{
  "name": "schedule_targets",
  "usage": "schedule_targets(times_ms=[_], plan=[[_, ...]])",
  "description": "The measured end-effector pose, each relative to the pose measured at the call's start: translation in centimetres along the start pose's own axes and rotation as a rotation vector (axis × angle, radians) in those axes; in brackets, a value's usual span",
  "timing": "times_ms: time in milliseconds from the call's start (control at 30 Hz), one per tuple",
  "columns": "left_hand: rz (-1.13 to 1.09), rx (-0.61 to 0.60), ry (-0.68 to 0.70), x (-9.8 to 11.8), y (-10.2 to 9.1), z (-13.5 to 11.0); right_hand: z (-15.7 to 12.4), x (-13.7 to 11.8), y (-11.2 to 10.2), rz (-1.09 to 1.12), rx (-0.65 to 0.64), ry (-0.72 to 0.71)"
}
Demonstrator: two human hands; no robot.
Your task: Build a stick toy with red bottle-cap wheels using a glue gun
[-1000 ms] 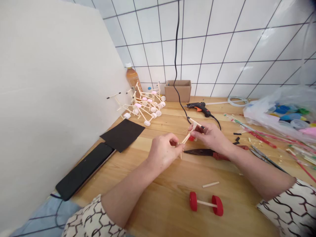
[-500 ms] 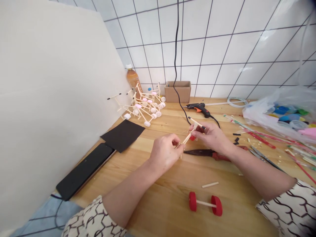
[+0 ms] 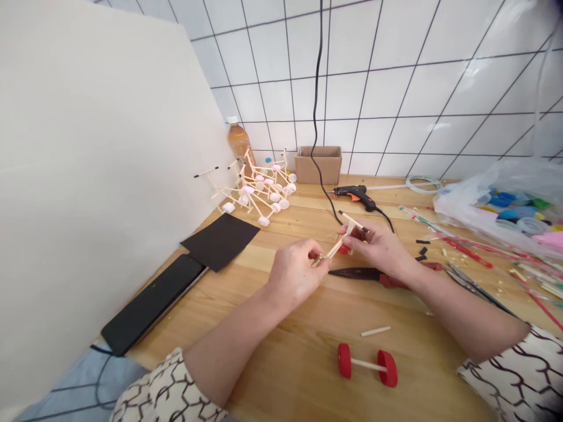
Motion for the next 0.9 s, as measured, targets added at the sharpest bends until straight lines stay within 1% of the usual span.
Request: schedule_targets(times_ms=[367, 900], plan=[[-0.013, -0.003, 0.011, -0.25, 0.12, 0.0, 0.0, 0.32, 0.24, 0.058, -0.02, 0.01], [-0.018, -0.033, 0.007, -0.24, -0.01, -0.07, -0.2, -0.14, -0.23, -0.003, 0.001, -0.001]])
Point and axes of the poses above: each hand's wrist, its own z-axis towards the middle knuckle, its own y-axis out of the palm, x = y × z, the point moved 5 cm from there along z, towards the middle knuckle, and after that the axes turned 3 degrees about x, right-handed, at the moved point
